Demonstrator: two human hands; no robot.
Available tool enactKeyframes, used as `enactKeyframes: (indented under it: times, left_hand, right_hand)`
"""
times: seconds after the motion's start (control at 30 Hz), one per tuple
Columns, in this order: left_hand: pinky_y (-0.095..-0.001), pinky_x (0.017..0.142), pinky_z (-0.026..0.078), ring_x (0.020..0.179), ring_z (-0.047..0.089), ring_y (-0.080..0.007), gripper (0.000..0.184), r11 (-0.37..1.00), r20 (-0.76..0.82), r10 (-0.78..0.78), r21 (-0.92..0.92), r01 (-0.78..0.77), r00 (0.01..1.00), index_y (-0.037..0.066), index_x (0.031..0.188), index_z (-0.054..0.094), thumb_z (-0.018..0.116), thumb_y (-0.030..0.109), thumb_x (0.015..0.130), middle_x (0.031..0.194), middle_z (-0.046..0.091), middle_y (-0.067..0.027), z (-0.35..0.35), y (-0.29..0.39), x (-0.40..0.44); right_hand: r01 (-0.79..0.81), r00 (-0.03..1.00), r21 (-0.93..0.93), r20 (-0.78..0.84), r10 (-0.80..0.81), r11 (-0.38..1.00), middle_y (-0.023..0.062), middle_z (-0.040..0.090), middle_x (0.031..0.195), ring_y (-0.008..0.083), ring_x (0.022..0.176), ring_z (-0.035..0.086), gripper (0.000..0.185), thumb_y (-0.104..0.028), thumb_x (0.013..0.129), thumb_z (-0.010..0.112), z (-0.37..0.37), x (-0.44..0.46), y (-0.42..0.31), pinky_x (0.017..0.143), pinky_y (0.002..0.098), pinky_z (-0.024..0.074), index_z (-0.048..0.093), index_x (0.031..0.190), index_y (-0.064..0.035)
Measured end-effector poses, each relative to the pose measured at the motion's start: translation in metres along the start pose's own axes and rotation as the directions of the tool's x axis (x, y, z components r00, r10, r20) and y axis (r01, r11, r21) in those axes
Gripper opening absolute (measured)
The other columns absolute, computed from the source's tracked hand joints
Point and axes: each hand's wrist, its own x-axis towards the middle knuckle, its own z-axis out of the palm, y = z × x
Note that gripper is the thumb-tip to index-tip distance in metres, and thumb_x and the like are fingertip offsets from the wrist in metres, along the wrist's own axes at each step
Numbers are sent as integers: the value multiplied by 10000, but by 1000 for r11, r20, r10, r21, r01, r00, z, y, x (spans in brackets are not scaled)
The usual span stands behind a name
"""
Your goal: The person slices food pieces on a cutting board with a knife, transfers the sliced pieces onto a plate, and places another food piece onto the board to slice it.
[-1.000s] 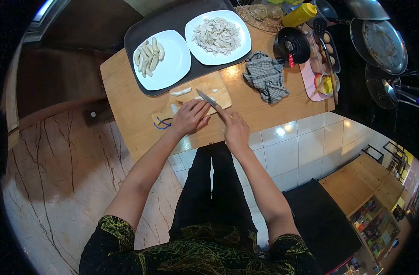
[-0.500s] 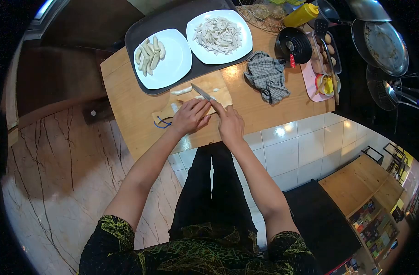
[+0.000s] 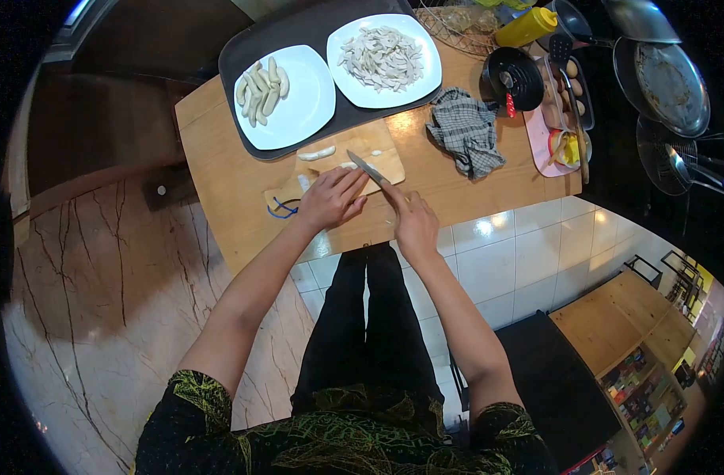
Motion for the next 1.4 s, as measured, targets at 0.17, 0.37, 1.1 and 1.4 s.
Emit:
enactKeyframes:
  times: [0.17,0.37,1.1,1.4]
  left_hand:
    - [-389,1097,487,1258,614,-232,510,1000,-29,-2,13,3,1000,59,1389,694,752,314,952,1355,681,-50,-3,2,2]
    - [-384,1091,488,1248,619,-231,511,1000,-35,11,14,-11,999,57,1394,693,750,307,952,1371,682,-48,-3,1,2]
    - [-379,1107,484,1272,609,-230,568,997,8,2,72,-3,1000,73,1460,653,739,339,965,1449,651,-48,-2,1,1]
    - [-382,1121,466,1287,596,-239,557,997,-16,-3,75,4,1000,65,1437,651,732,352,967,1425,641,-61,1,1,-1]
  right_hand:
    - [-24,999,31,39,23,999,110,689,1025,345,990,712,446,-120,1058,586,3,19,-16,847,465,573,662,1461,-295]
    - [36,999,49,-26,-35,998,123,685,1018,328,971,713,457,-119,1054,579,-5,-6,8,852,459,573,669,1461,-306]
    - [-104,990,312,119,70,945,123,728,1136,356,1014,727,359,-175,1124,529,-10,5,18,842,460,579,616,1464,-250]
    - [-39,996,177,86,24,983,112,716,1095,352,992,725,377,-148,1108,552,-22,-5,7,838,452,584,618,1466,-244]
